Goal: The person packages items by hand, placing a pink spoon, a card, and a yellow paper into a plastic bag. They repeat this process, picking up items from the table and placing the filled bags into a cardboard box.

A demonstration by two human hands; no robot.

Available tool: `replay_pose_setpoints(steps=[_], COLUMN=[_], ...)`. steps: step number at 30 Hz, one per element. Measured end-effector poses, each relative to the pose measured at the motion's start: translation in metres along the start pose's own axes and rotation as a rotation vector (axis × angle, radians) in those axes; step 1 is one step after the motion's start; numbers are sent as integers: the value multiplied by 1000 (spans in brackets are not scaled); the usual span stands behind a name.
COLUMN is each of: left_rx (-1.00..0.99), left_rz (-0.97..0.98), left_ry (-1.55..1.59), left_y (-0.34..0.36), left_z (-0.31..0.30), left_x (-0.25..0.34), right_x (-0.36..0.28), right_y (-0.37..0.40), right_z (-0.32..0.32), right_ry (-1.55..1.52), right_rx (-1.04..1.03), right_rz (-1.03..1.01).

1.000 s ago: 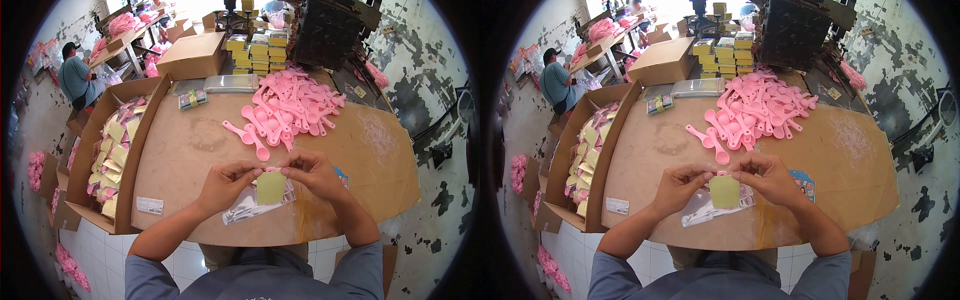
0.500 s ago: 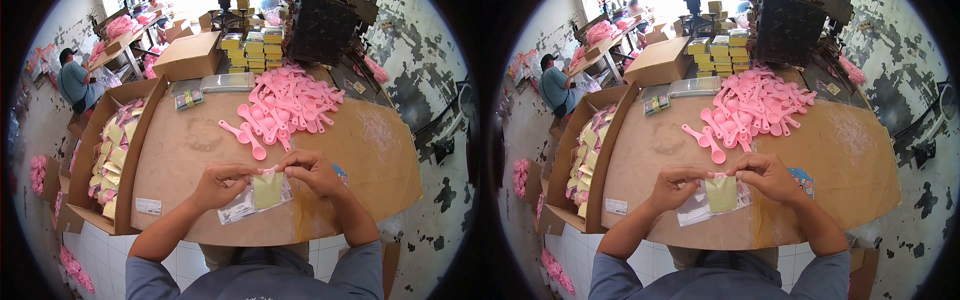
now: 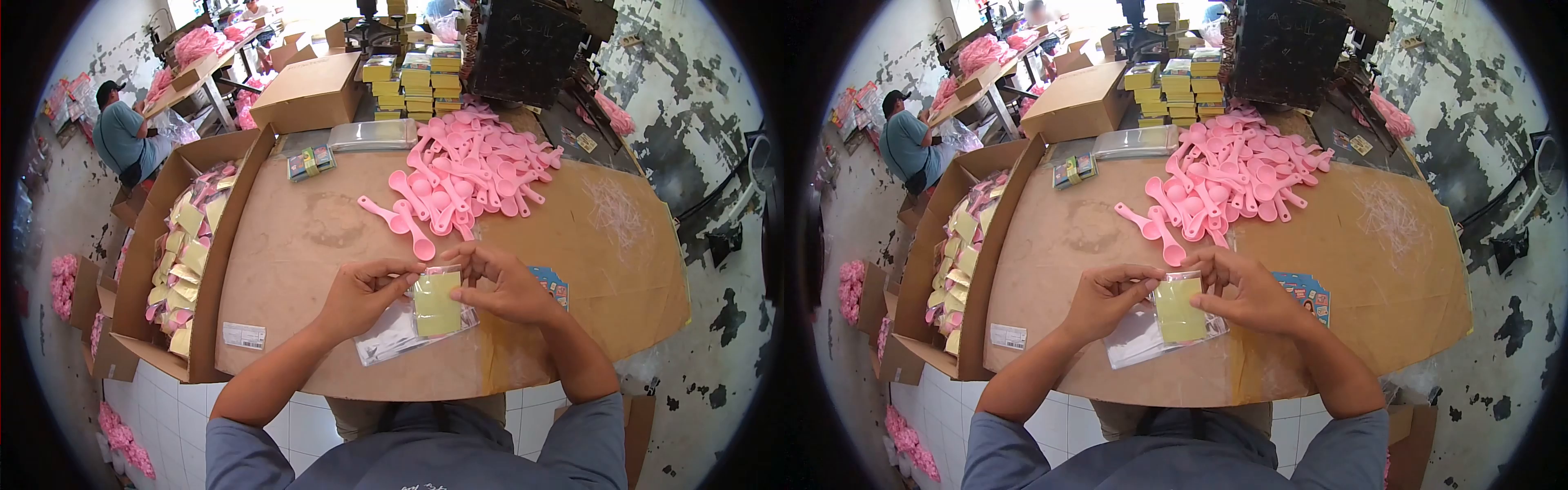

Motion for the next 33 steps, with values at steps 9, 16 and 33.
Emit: replay_pose_setpoints(steps=[9, 16, 33], left_rx=[7, 45, -1], left_rz=[92, -52, 267], left_ry=[153, 98, -918], left_y=[1, -1, 1], left_z=[8, -27, 5], left_x=[18, 12, 13], right_x=[3, -13, 30], right_y=[1, 6, 70], right_z=[1, -36, -133], right_ry=[-26, 28, 601], right_rx=[-49, 165, 66], right_rz=[42, -79, 330])
Point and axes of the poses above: each hand's wrist, its own y-axis away from the middle knuckle, its own z-axis out of the palm, x = y × z, the point moved 8 cm from there along -y, towards the middle knuckle, and after that the axes turned 1 degree about -x, right-handed, at the moved point
